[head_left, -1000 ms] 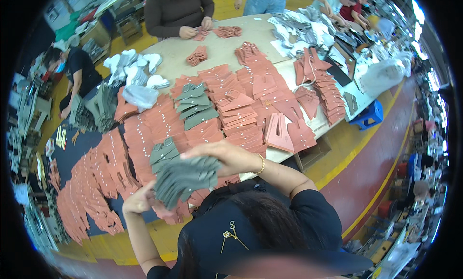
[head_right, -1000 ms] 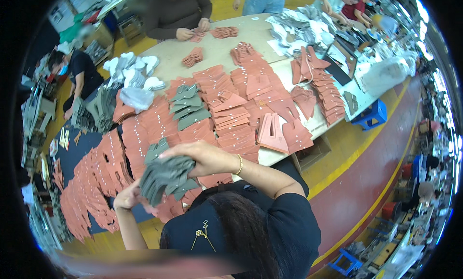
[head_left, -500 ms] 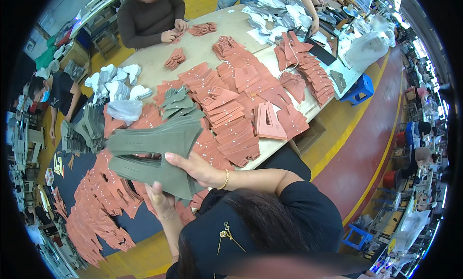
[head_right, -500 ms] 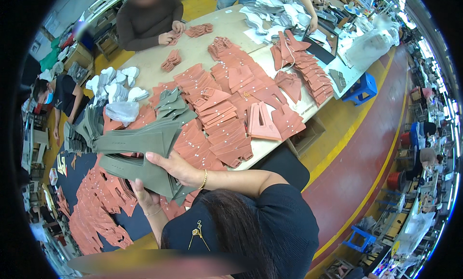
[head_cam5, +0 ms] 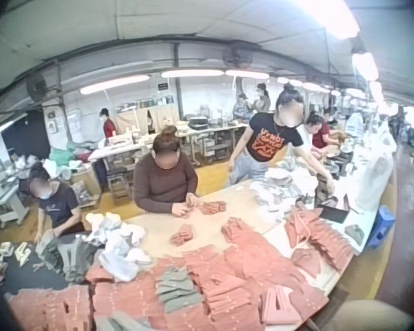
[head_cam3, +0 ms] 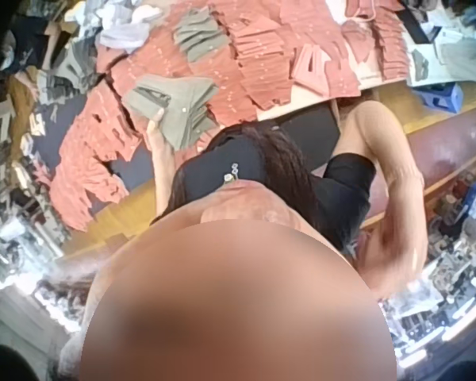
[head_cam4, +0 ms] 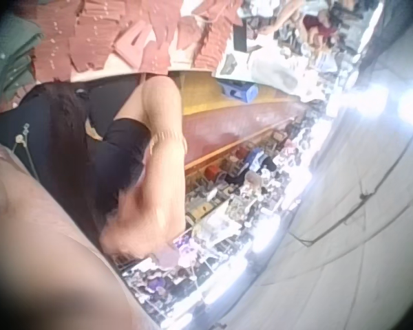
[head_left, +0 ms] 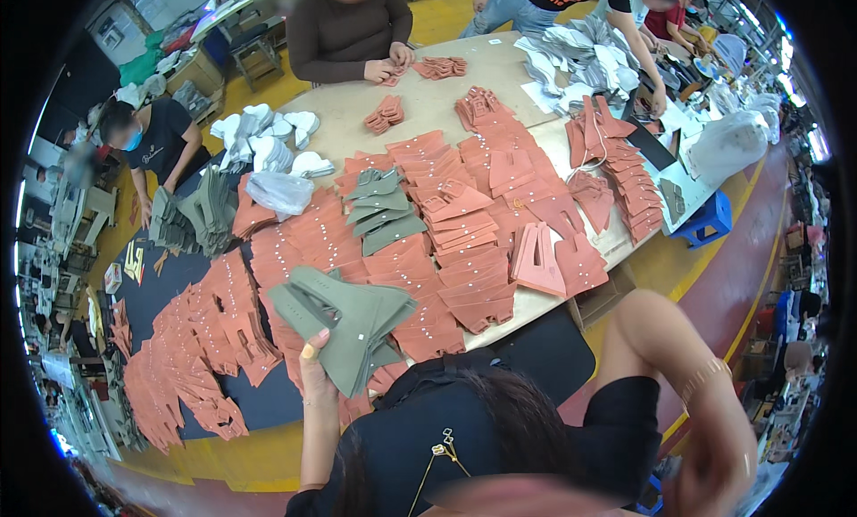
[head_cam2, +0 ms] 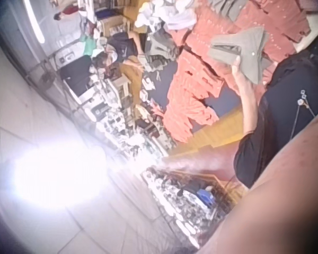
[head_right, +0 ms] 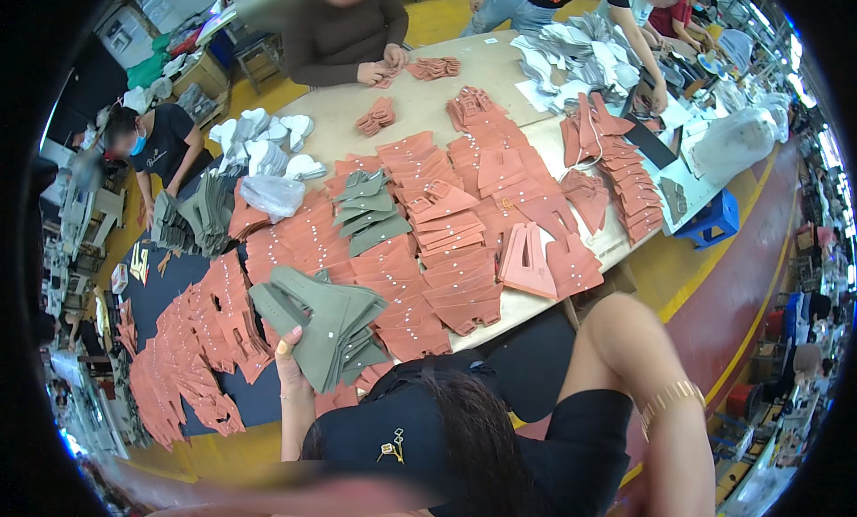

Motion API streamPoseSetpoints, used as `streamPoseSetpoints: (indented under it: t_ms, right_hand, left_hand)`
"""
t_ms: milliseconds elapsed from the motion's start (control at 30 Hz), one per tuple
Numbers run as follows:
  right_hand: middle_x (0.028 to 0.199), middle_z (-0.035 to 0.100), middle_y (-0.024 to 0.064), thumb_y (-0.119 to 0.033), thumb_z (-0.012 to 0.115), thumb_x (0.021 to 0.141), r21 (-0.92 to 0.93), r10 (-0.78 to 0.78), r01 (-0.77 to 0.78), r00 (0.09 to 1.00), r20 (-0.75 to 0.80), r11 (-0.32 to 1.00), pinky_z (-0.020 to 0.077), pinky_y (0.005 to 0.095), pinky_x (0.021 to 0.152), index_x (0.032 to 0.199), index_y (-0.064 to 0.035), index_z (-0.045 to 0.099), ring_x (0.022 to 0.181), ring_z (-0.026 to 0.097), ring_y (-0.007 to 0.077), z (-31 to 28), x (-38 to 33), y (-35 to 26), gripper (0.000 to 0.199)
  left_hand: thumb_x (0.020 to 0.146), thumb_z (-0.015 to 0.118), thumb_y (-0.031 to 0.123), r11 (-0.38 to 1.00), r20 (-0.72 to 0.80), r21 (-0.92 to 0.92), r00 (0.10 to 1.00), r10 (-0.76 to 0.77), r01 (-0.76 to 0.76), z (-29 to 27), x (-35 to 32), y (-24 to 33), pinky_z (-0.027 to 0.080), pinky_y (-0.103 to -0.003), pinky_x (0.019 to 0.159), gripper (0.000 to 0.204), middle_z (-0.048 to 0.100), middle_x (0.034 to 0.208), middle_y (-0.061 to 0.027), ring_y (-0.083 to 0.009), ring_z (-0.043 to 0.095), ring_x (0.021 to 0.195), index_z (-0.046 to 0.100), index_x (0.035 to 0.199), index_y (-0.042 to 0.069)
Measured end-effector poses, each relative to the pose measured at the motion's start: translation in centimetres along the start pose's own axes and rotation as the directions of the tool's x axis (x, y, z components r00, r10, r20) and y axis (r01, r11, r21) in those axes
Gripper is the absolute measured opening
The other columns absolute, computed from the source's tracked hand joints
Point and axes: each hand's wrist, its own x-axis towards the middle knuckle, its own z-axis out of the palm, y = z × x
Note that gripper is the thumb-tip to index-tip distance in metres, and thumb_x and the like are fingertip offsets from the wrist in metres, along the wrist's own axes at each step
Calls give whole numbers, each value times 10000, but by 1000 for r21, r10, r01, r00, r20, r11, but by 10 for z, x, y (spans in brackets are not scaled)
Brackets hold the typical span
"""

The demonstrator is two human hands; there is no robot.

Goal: The person sorts and stacks green and pink fabric pieces with metal buckles on a large table. They pick up pieces, align them, and place them into neat piles while other workers are visible in the background.

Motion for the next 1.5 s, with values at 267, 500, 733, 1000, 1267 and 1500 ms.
streamPoseSetpoints:
  t_ms: [267, 500, 733, 1000, 1267, 1500]
  right_hand:
    - [1028, 658, 125, 55, 585, 775, -161, -67, 114, 959, 275, 980, 499, 326, 827, 1053, 8, 661, 948, 638, 195, 12, 39, -19, 292]
    - [1029, 659, 122, 24, 601, 766, -269, -16, 86, 968, 252, 959, 493, 335, 838, 1057, 4, 659, 952, 637, 201, 16, 41, -28, 298]
    - [1030, 659, 119, -6, 616, 757, -333, 37, 44, 972, 233, 942, 487, 343, 848, 1061, 1, 657, 956, 636, 207, 16, 42, -28, 307]
    - [1031, 659, 116, -41, 633, 748, -378, 48, 38, 975, 217, 925, 480, 353, 860, 1066, -3, 655, 961, 635, 215, 16, 47, -27, 321]
    - [1032, 660, 112, -76, 651, 738, -415, 7, 101, 968, 252, 904, 472, 362, 872, 1071, -7, 652, 965, 634, 222, 9, 46, -16, 340]
    - [1033, 660, 109, -106, 666, 729, -414, -23, 120, 972, 233, 902, 466, 371, 883, 1075, -10, 650, 969, 633, 228, 3, 43, -2, 359]
  left_hand:
    - [697, 684, 228, 993, 144, 113, 989, -45, 29, 38, -8, -7, 500, -418, 919, 700, 529, 1181, -175, -300, 569, 1074, 421, 1295, -22]
    - [692, 688, 239, 983, 147, 168, 984, -96, 70, 47, -11, -4, 512, -404, 914, 654, 525, 1151, -175, -282, 567, 1072, 447, 1237, -32]
    - [689, 690, 243, 987, 131, 151, 989, -74, 54, 44, -11, -8, 509, -400, 912, 683, 538, 1160, -171, -289, 578, 1060, 439, 1264, -28]
    - [683, 698, 231, 992, 163, 114, 984, -77, 58, 45, -14, -9, 501, -399, 924, 681, 547, 1162, -167, -288, 576, 1065, 447, 1263, -23]
    - [681, 701, 225, 985, 134, 160, 987, -84, 62, 46, -11, -10, 535, -394, 872, 567, 546, 1093, -130, -246, 587, 1011, 486, 1160, 12]
    - [717, 695, 240, 984, 99, 161, 991, -91, 74, 39, -17, -11, 511, -371, 885, 586, 545, 1111, -132, -241, 582, 1023, 479, 1209, 8]
